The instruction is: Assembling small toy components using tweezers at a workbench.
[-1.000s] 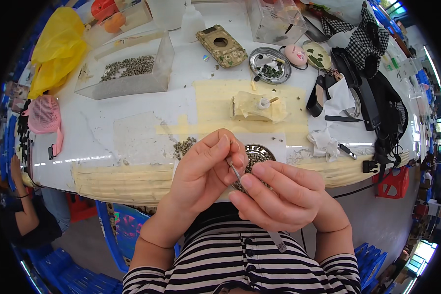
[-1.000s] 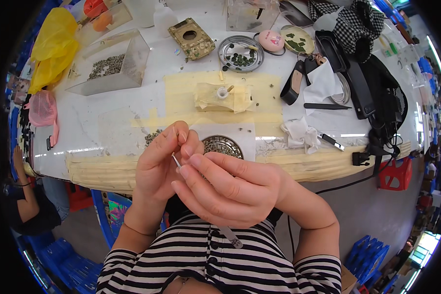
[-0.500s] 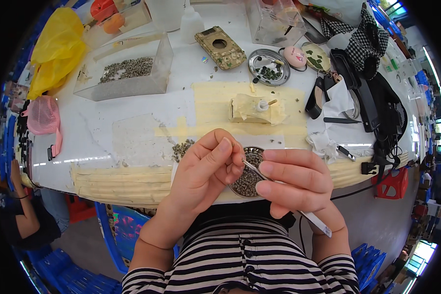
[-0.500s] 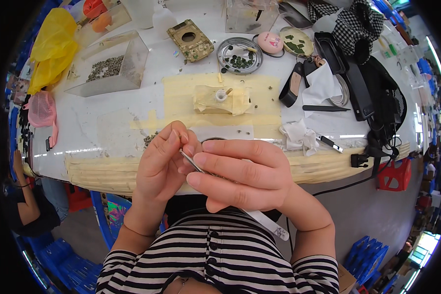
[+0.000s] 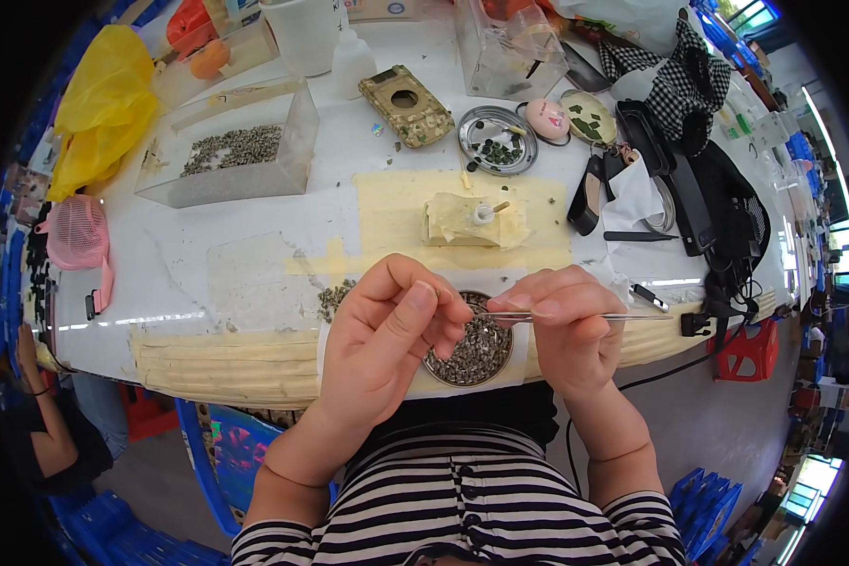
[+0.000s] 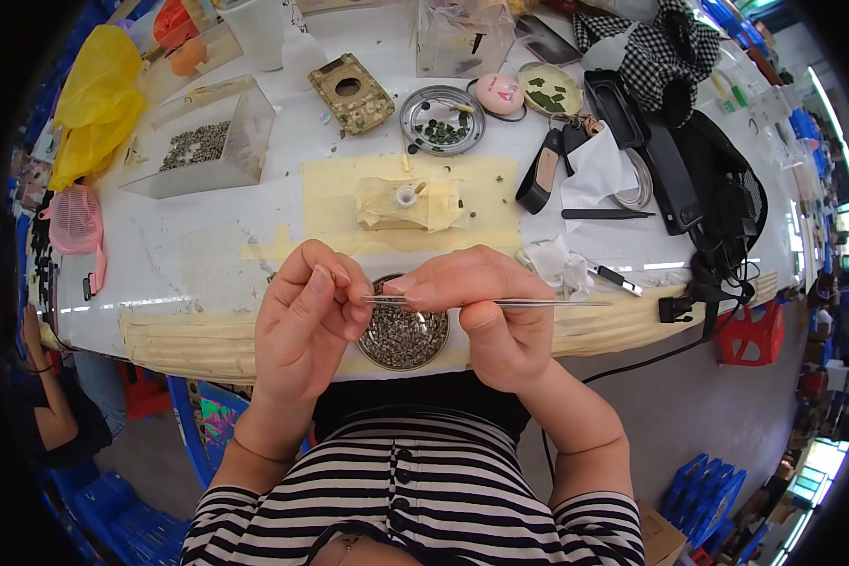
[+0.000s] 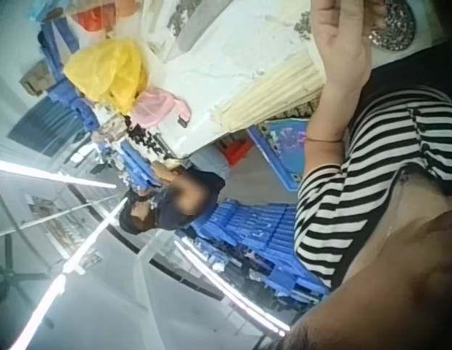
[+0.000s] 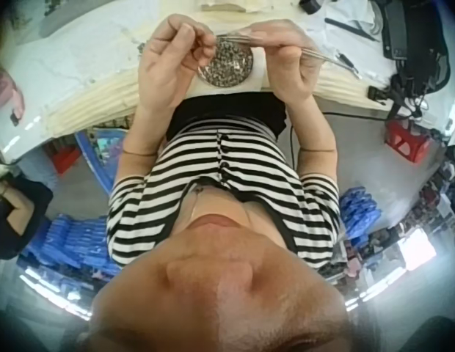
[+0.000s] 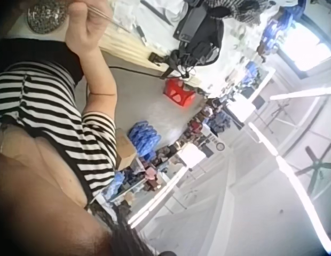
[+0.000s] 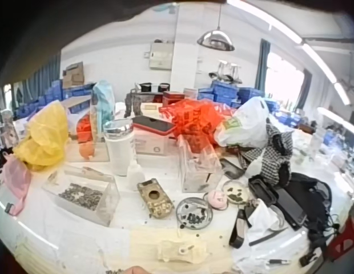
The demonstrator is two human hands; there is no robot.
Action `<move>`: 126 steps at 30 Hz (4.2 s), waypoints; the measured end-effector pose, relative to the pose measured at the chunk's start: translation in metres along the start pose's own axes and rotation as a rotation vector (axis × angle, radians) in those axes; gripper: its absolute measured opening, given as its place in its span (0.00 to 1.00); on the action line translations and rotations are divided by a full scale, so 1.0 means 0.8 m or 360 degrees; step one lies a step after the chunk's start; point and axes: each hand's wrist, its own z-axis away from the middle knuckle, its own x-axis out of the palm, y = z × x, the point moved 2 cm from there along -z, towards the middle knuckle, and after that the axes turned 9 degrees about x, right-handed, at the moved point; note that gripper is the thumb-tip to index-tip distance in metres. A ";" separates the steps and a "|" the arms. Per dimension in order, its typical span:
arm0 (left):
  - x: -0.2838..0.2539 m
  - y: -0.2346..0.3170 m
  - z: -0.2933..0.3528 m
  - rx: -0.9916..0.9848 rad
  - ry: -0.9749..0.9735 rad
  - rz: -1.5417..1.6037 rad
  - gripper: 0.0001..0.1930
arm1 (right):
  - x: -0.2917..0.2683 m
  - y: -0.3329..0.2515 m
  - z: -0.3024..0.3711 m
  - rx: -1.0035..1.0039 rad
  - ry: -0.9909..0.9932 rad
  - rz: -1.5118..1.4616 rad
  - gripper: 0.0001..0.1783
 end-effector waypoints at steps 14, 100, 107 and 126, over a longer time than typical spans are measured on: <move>0.012 -0.003 0.002 0.0158 0.0092 -0.0358 0.08 | 0.020 -0.054 -0.037 0.0562 0.0262 0.0254 0.17; 0.015 -0.018 0.004 -0.0179 0.0365 0.0238 0.10 | 0.035 0.017 0.007 0.0317 0.0391 -0.0221 0.23; 0.013 -0.020 0.004 -0.0159 0.0343 0.0267 0.08 | 0.036 0.017 0.006 0.0306 0.0391 -0.0214 0.23; 0.014 -0.020 0.004 -0.0160 0.0353 0.0267 0.08 | 0.036 0.017 0.005 0.0282 0.0379 -0.0197 0.23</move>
